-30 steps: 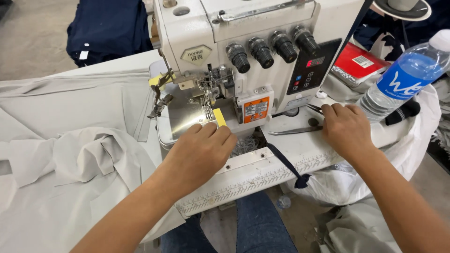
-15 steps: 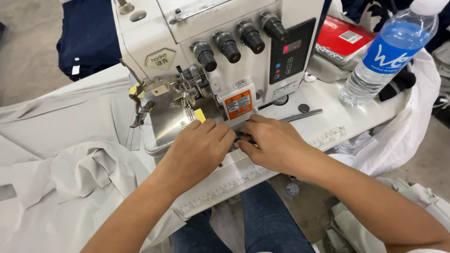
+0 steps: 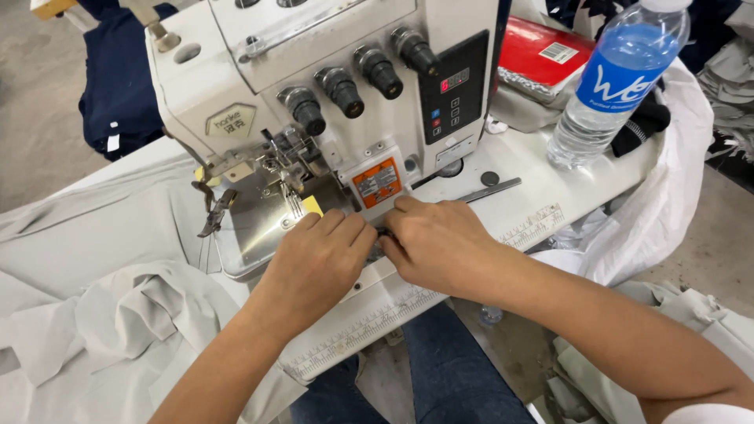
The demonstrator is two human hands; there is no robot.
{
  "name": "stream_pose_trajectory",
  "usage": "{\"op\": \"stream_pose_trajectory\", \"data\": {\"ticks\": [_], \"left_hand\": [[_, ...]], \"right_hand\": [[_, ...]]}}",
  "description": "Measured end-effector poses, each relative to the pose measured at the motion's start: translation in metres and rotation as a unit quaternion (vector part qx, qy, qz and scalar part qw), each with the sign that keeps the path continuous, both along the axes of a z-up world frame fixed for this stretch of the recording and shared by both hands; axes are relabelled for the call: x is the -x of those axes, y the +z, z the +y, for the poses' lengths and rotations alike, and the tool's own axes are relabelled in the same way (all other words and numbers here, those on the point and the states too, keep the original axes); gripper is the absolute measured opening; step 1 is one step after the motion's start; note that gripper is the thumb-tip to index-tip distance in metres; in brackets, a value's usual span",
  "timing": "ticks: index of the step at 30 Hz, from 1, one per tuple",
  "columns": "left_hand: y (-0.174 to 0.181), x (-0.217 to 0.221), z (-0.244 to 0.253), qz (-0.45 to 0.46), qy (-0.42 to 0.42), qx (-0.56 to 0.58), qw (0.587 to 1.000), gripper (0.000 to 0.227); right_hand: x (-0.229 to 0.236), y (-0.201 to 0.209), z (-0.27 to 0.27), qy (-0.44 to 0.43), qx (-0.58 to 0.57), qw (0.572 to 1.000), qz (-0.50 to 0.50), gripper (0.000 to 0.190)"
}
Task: Adjusting and threading an industrial sewing machine using a precision tool
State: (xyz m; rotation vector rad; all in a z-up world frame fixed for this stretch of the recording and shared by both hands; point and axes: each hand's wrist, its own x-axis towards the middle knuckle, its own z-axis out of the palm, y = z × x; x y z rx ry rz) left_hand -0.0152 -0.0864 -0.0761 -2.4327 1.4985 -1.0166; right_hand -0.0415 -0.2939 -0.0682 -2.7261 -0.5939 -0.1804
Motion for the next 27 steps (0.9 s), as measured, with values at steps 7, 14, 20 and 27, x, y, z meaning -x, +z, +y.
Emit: {"op": "stream_pose_trajectory", "data": {"ticks": [7, 14, 20, 27], "left_hand": [[-0.002, 0.008, 0.018, 0.021, 0.035, 0.109, 0.993, 0.015], [0.042, 0.071, 0.008, 0.332, 0.076, 0.478, 0.810, 0.004], [0.019, 0.083, 0.018, 0.514, -0.011, 0.677, 0.526, 0.010], [-0.006, 0.073, 0.030, 0.557, -0.050, 0.756, 0.340, 0.011]], "right_hand": [[-0.013, -0.042, -0.067, -0.074, 0.035, 0.992, -0.095, 0.024], [-0.075, -0.115, -0.146, -0.086, 0.233, 0.927, -0.283, 0.025], [-0.028, -0.093, -0.113, 0.018, 0.165, 0.955, -0.245, 0.030], [-0.002, -0.090, -0.104, 0.087, 0.110, 0.934, -0.328, 0.012]]}}
